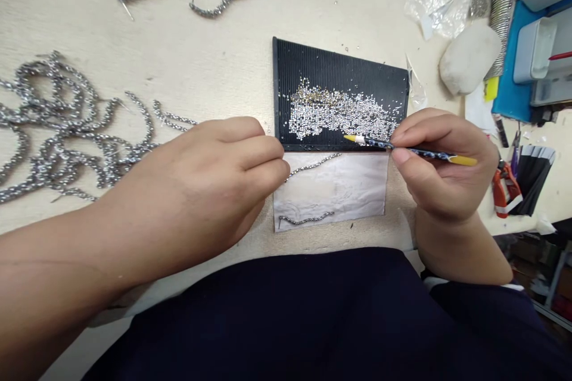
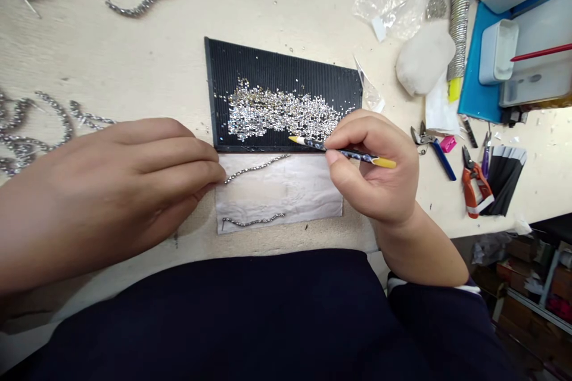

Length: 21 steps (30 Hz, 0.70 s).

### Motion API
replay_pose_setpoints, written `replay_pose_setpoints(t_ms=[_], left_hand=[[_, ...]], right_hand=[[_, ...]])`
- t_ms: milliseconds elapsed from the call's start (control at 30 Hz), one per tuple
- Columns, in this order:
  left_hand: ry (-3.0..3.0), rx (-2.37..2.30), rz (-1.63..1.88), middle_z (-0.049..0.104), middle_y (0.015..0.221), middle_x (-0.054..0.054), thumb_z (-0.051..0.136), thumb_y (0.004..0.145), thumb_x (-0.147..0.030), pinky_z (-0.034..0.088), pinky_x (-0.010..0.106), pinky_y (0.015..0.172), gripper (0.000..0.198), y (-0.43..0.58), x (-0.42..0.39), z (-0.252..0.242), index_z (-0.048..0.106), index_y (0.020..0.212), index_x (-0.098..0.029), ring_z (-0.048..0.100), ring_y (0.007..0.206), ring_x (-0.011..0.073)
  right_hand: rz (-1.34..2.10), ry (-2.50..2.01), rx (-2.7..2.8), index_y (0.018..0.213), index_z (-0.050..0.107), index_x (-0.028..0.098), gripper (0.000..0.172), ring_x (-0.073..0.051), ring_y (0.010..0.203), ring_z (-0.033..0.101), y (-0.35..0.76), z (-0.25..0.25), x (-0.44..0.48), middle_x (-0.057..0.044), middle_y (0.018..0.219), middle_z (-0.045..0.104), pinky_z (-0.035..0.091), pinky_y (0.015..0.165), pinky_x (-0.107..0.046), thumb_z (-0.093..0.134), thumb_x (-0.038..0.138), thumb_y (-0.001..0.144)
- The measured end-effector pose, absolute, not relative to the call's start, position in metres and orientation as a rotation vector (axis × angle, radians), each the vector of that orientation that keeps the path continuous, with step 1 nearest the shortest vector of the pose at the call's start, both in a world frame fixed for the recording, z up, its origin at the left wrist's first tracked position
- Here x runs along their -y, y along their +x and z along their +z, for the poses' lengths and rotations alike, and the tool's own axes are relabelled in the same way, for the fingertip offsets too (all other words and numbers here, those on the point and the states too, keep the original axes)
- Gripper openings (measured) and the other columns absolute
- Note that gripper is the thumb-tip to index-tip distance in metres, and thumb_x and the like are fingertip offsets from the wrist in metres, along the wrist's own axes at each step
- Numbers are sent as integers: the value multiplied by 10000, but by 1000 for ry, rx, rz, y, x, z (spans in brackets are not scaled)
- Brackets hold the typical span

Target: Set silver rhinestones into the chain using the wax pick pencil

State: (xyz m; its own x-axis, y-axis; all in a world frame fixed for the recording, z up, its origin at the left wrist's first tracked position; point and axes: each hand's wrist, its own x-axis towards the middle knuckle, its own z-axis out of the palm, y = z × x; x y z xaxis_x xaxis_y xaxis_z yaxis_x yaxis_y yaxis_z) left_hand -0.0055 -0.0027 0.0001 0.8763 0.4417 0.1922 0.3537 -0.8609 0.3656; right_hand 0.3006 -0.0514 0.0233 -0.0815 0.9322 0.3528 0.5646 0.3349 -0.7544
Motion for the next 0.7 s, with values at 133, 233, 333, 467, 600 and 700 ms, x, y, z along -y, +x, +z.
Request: replay_pose_setpoints(t_ms=[133,233,333,467,600,700], left_hand=[[2743,-573,387,754,933,71,419,1049,-142,613,451,787,346,-4,2,2,711,879,-219,665,871,273],[2763,-567,398,751,919,69,408,1048,-134,616,446,775,358,-3,2,0,713,879,-214,668,862,269],[2771,-564,413,743,911,72,414,1047,-135,608,441,773,354,-2,2,-1,712,874,-213,659,856,266],[2741,-578,403,742,923,69,419,1051,-151,593,440,781,348,-3,0,-1,704,866,-224,648,862,266],[2712,-581,397,737,912,64,430,1046,-153,581,437,786,337,-4,2,-1,698,858,-229,643,865,266],[2704,-596,401,732,905,62,437,1042,-152,567,436,776,330,-4,4,-3,694,850,-231,634,855,264]], right_hand=[[700,-1276,1769,910,813,288,156,-205,748,708,298,25,52,-6,819,779,529,630,-382,785,144,855],[770,-1245,1783,883,807,278,139,-198,715,705,296,26,51,-5,782,772,532,602,-365,803,143,848],[790,-1254,1792,868,805,274,126,-199,692,704,295,27,50,-6,756,770,536,581,-362,801,150,846],[787,-1278,1793,864,807,277,136,-199,690,702,295,26,50,-2,752,772,547,580,-363,795,144,837],[810,-1261,1790,881,812,268,166,-182,692,703,295,26,50,2,778,778,549,589,-344,788,111,832],[826,-1274,1801,875,811,268,159,-188,691,704,294,26,50,0,777,776,554,588,-349,782,116,840]])
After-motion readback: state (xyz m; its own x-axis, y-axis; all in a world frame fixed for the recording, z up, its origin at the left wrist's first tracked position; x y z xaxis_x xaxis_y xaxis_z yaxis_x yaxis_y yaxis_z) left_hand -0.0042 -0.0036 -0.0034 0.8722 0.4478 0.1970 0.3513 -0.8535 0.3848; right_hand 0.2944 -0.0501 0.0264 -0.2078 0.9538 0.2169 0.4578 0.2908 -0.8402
